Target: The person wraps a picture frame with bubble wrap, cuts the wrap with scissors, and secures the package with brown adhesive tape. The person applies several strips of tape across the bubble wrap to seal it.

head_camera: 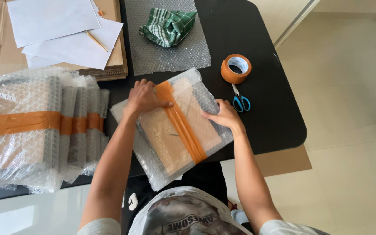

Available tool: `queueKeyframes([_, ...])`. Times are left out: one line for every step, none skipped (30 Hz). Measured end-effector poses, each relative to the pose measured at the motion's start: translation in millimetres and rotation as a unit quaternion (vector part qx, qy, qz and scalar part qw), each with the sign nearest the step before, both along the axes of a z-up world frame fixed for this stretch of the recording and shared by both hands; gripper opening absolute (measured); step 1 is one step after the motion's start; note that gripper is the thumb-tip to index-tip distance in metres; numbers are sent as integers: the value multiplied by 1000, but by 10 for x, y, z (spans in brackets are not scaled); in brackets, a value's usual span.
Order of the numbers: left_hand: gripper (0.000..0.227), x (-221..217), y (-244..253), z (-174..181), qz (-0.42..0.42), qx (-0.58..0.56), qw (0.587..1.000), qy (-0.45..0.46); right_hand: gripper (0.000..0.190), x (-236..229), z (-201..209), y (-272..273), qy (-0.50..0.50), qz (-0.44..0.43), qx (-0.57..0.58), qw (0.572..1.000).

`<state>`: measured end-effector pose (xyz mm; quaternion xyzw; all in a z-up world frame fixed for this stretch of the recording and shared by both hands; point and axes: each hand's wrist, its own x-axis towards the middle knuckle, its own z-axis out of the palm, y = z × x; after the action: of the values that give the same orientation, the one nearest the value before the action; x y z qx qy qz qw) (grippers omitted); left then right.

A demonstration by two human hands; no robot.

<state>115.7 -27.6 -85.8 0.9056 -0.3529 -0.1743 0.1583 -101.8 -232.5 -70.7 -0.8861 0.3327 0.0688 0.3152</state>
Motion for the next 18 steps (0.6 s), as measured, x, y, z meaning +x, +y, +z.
queueKeyframes([99, -20, 107, 22, 35, -31, 999, 5, 82, 62, -62, -59, -14, 28, 14, 999])
queueKeyframes([99, -42, 221, 43, 71, -62, 996, 9, 79, 123, -126, -111, -28, 56, 29, 998])
queueKeyframes([99, -115, 335, 100, 73, -60, 995, 9, 79, 173, -134, -95, -27, 58, 30, 997])
queueKeyframes([96, -176, 444, 171, 106, -95, 990, 14, 62, 238, -134, -85, -71, 46, 116, 990])
queueKeyframes([94, -237, 554, 243, 140, -129, 982, 19, 46, 304, -131, -72, -113, 34, 201, 973])
queueKeyframes([94, -282, 614, 233, 143, -128, 981, 17, 46, 402, -174, -107, -114, 38, 202, 972])
queueKeyframes([91, -326, 675, 222, 177, -147, 973, 24, 38, 503, -216, -139, -139, 67, 204, 967])
queueKeyframes([88, -371, 730, 209, 212, -166, 963, 32, 31, 604, -256, -175, -163, 95, 205, 960])
queueKeyframes([88, -382, 769, 174, 215, -166, 962, 30, 31, 728, -284, -239, -163, 99, 206, 960])
queueKeyframes([90, -406, 807, 129, 231, -166, 957, 60, 31, 831, -323, -300, -167, 135, 126, 969])
queueKeyframes([93, -431, 842, 84, 248, -166, 950, 90, 32, 934, -363, -362, -169, 170, 45, 970])
queueKeyframes([93, -413, 850, 76, 247, -166, 950, 90, 32, 936, -176, -309, -169, 170, 44, 970])
queueKeyframes([87, -396, 858, 70, 232, -148, 955, 113, 27, 936, 13, -258, -170, 180, 7, 969])
queueKeyframes([83, -369, 859, 73, 215, -130, 959, 134, 24, 946, 213, -211, -172, 191, -30, 966])
queueKeyframes([83, -305, 805, 71, 215, -132, 959, 133, 24, 954, 278, -249, -173, 191, -32, 966])
queueKeyframes([79, -240, 765, 70, 222, -179, 945, 158, 24, 969, 342, -276, -192, 201, -42, 960])
queueKeyframes([76, -176, 725, 70, 228, -226, 929, 182, 24, 984, 406, -302, -211, 210, -51, 953])
queueKeyframes([76, -119, 658, 143, 228, -227, 929, 181, 24, 993, 523, -295, -212, 210, -52, 953])
